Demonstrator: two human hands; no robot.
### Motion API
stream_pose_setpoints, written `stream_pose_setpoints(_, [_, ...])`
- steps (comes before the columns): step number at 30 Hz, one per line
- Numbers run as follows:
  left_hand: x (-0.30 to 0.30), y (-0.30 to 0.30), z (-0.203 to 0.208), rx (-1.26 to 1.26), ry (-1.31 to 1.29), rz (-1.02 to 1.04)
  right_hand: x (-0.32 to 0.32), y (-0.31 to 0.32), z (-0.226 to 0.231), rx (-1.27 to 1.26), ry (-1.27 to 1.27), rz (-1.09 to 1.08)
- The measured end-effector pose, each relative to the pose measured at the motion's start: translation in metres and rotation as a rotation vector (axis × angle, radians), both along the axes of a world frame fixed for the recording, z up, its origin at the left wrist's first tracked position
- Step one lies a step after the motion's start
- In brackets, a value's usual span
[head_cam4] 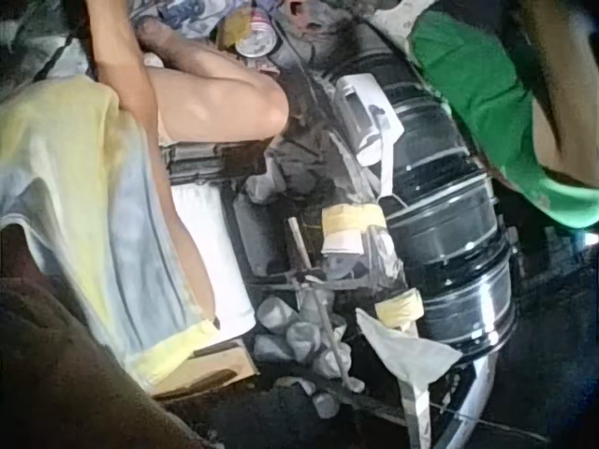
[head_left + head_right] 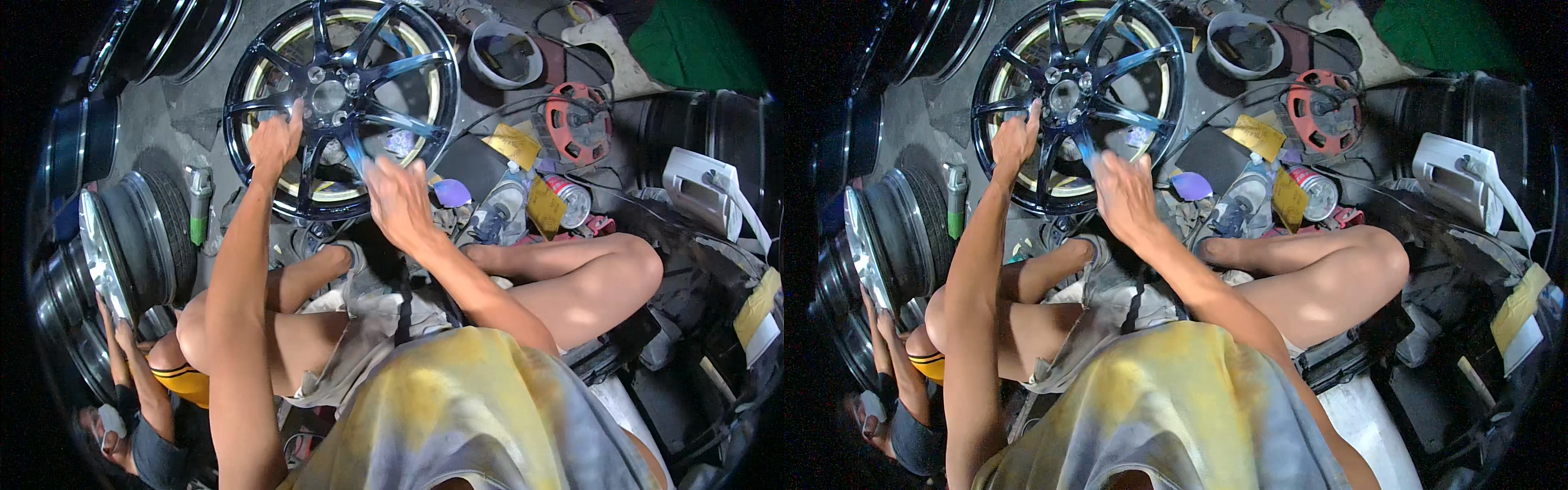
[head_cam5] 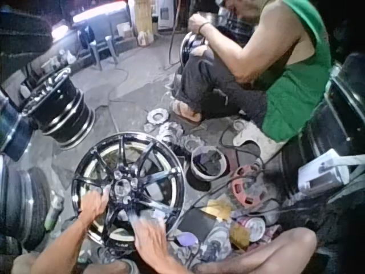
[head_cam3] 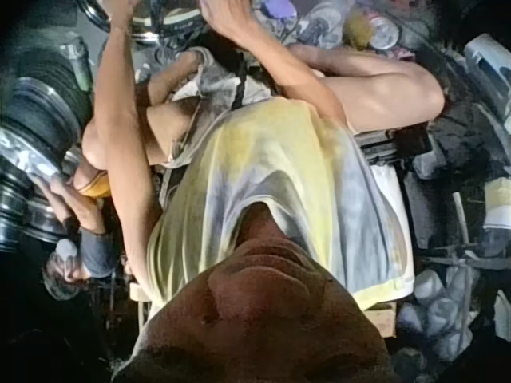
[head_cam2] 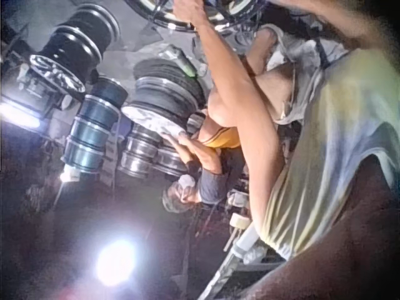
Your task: The person sits on the floor and uses a purple sanding block to rub the surface of a black car wheel rim. They systematically move the block across the spokes and the outer edge of the rim, applying pressure to smooth the surface. The person occasionally pauses to adjust their grip or the position of the sanding block.
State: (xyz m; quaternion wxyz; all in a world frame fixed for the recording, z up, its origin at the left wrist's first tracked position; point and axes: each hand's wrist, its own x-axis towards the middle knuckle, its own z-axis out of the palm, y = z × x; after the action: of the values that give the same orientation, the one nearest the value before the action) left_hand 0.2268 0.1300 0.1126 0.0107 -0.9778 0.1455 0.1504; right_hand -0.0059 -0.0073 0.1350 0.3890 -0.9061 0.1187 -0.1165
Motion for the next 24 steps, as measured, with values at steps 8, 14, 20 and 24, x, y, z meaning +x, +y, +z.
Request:
stream_pose_setpoints(8, [-0.050, -0.084, 0.087, -0.165, -0.211, -0.543, -0.073, -0.179, 0.111, -0.126, 0.066, -0.252])
stream_pose_setpoints(14, [-0.202, -0.196, 0.036, -0.331, 0.395, -0.940, -0.103, -0.287, 0.144, -0.017, 0.180, -0.435])
stream_pose_setpoints(20, [-0.227, -0.217, -0.116, -0.116, -0.011, -0.985, -0.114, -0.281, 0.106, -0.148, 0.190, -0.143])
stream_pose_setpoints(24, [-0.217, -0.205, -0.125, -0.124, -0.050, -1.049, -0.123, -0.290, 0.043, -0.041, 0.584, 0.158])
